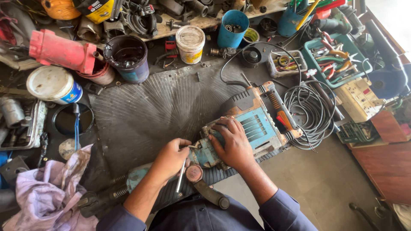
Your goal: The person works on a teal demolition hammer lying on a cluttered workbench. They pick up hex keys and a metal rod, insert them into the tool's housing, and turn them repeatedly to loosen and adjust screws and components on the machine's body.
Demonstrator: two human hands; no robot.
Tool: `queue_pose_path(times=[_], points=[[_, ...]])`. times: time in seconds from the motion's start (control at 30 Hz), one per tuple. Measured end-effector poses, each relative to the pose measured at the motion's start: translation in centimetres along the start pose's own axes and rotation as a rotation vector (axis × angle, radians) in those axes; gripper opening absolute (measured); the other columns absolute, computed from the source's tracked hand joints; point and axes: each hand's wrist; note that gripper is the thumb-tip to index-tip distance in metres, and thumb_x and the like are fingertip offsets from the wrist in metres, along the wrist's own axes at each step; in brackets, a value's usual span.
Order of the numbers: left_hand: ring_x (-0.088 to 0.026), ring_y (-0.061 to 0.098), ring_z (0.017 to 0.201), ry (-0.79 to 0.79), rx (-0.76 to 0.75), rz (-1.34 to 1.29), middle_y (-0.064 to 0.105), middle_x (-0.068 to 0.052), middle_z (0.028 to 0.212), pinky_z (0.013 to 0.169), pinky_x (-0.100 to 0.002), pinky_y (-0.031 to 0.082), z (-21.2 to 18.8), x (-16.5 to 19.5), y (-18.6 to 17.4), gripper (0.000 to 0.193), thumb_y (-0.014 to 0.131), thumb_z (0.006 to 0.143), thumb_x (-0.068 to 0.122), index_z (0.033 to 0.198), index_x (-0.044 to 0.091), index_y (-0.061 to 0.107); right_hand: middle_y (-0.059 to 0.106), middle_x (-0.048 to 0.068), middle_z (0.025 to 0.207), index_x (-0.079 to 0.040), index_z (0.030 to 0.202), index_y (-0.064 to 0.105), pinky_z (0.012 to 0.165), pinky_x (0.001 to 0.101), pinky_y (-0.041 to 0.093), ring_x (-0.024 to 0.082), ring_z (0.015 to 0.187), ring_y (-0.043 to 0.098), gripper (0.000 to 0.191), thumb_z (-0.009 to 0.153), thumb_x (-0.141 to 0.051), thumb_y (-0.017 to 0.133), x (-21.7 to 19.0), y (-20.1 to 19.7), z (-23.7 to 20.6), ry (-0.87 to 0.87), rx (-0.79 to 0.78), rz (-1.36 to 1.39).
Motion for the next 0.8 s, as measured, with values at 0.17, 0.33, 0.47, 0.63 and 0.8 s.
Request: queue_pose_path(times=[0.17,0.33,0.47,0.63,0.8], points=[[-0.01,0.053,0.05,-0.039,-0.002,-0.116,0.061,-0.006,0.068,0.042,-0.027,0.042,0.2,-0.3,0.3,0.032,0.054,0.099,0.014,0.128,0.001,0.061,0.063,0.016,0.122,-0.003,0.111,0.069,0.111,0.0494,0.042,0.039,0.125,0.057,0.031,0.086,-0.019,0.077,0.2,-0.1,0.0,-0.007,0.009,0.007],[-0.01,0.05,0.049,-0.051,-0.016,-0.176,0.061,-0.006,0.069,0.042,-0.026,0.04,0.4,-0.5,0.6,0.033,0.052,0.099,0.015,0.127,0.001,0.061,0.063,0.016,0.122,-0.003,0.11,0.069,0.11,0.0488,0.043,0.039,0.123,0.057,0.03,0.086,-0.019,0.077,0.2,-0.3,0.0,-0.003,0.017,0.016],[-0.01,0.05,0.048,-0.067,-0.003,-0.087,0.063,-0.005,0.069,0.041,-0.026,0.039,0.3,-0.4,0.6,0.033,0.049,0.1,0.016,0.126,0.001,0.063,0.063,0.015,0.121,-0.003,0.11,0.07,0.11,0.0489,0.043,0.038,0.123,0.057,0.03,0.086,-0.02,0.077,0.2,-0.5,0.0,0.002,0.015,0.033],[-0.012,0.049,0.048,-0.034,-0.013,0.028,0.06,-0.007,0.068,0.042,-0.029,0.038,0.4,-0.3,0.7,0.032,0.051,0.1,0.017,0.122,-0.001,0.066,0.063,0.015,0.12,-0.004,0.11,0.07,0.113,0.0499,0.041,0.038,0.122,0.058,0.029,0.086,-0.02,0.077,0.4,-0.3,-0.1,-0.006,0.014,0.026],[-0.012,0.069,0.066,0.139,0.075,0.247,0.073,-0.005,0.078,0.061,-0.03,0.055,0.9,-0.6,1.4,0.029,0.057,0.098,0.021,0.111,-0.002,0.07,0.064,0.012,0.115,-0.006,0.11,0.068,0.108,0.0509,0.042,0.035,0.115,0.06,0.033,0.08,-0.014,0.078,0.5,-1.1,-0.2,-0.155,0.067,0.093]])
Point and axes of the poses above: each hand's wrist, its own z-axis towards the middle knuckle, its own y-axis out of the palm, x = y × z
